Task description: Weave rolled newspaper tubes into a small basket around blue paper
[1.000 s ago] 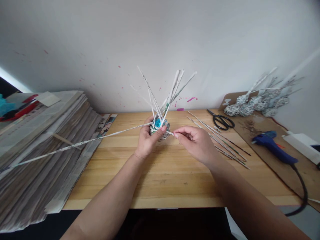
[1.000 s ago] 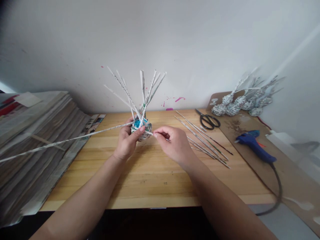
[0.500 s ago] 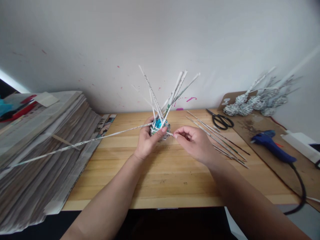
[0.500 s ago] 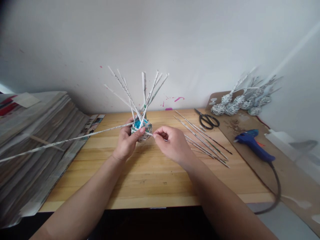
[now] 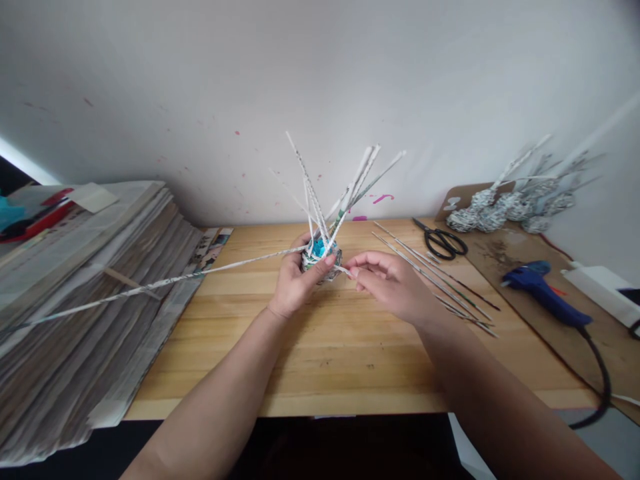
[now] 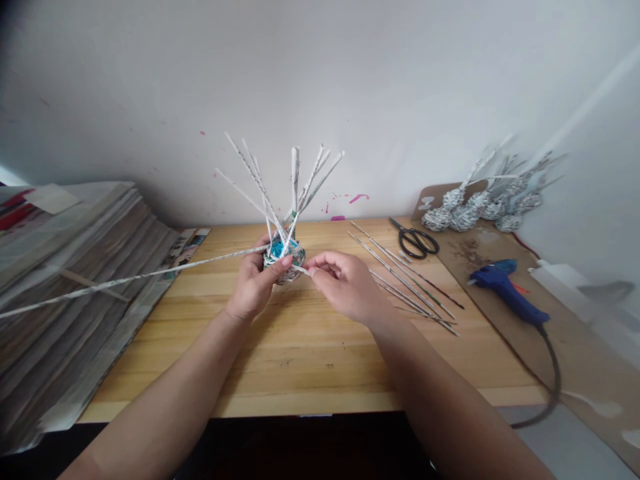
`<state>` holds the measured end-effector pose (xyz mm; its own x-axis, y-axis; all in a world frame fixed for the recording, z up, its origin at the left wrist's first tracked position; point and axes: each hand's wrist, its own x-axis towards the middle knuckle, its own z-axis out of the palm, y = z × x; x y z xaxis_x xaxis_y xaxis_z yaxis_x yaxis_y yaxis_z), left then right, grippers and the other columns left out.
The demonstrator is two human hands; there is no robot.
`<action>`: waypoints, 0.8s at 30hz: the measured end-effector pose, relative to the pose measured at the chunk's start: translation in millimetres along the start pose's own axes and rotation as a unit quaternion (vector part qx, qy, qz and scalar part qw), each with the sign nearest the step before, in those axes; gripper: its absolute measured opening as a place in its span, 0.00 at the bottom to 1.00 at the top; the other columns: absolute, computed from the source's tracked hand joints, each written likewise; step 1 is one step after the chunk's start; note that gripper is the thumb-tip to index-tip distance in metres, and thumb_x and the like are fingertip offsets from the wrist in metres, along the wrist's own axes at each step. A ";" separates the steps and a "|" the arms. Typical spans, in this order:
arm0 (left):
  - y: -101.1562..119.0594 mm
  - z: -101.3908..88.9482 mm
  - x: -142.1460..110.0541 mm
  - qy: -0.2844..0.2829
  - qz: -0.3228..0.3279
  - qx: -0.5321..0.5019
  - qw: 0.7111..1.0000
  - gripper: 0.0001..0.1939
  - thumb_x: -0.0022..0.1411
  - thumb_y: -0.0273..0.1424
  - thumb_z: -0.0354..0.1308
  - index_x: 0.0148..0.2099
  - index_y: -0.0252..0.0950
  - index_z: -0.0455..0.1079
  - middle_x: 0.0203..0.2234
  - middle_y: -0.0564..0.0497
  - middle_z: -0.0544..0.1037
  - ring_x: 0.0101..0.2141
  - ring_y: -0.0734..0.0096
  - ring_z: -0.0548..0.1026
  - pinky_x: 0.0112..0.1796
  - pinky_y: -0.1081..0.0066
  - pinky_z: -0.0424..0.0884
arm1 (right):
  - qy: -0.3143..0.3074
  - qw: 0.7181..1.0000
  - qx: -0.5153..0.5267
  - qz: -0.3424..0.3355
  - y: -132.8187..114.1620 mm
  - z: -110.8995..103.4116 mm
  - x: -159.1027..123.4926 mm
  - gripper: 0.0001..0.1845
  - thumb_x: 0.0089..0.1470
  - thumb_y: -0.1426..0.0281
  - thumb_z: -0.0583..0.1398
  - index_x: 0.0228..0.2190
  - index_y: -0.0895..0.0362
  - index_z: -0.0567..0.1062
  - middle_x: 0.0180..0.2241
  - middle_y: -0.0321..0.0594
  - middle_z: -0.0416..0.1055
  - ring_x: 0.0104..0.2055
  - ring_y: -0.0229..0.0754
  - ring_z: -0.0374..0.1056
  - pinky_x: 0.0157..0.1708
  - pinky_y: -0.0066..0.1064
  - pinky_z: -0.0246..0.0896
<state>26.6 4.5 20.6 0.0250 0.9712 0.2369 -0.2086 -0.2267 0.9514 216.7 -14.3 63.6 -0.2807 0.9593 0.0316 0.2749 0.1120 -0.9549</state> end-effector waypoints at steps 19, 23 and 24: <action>7.4 7.7 -3.9 -0.038 -0.013 0.006 0.999 0.30 0.53 0.38 0.73 0.55 0.35 0.70 0.38 0.48 0.79 0.37 0.68 0.77 0.41 0.70 0.73 | 0.014 0.999 -0.029 -0.006 0.9 2.2 0.3 0.07 0.50 0.65 0.63 0.30 0.56 0.78 0.27 0.36 0.74 0.27 0.36 0.64 0.29 0.31 0.58; 6.9 8.2 -3.9 -0.043 -0.013 0.011 0.999 0.29 0.54 0.38 0.73 0.55 0.35 0.69 0.40 0.47 0.79 0.38 0.67 0.77 0.42 0.69 0.72 | 0.012 1.000 -0.028 0.002 1.3 2.2 0.4 0.09 0.50 0.64 0.63 0.30 0.57 0.77 0.27 0.35 0.73 0.28 0.36 0.64 0.29 0.31 0.57; 6.6 8.3 -3.6 -0.047 -0.013 0.011 0.999 0.29 0.54 0.38 0.73 0.55 0.35 0.69 0.40 0.47 0.79 0.39 0.67 0.77 0.42 0.69 0.72 | 0.010 1.000 -0.027 0.004 1.1 2.3 0.6 0.09 0.50 0.63 0.64 0.30 0.57 0.77 0.27 0.35 0.73 0.27 0.36 0.64 0.29 0.31 0.57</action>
<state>33.3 -1.2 27.6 0.1212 0.9659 0.2287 -0.1846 -0.2045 0.9613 214.7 -14.1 61.8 -0.2591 0.9654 0.0299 0.3274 0.1170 -0.9376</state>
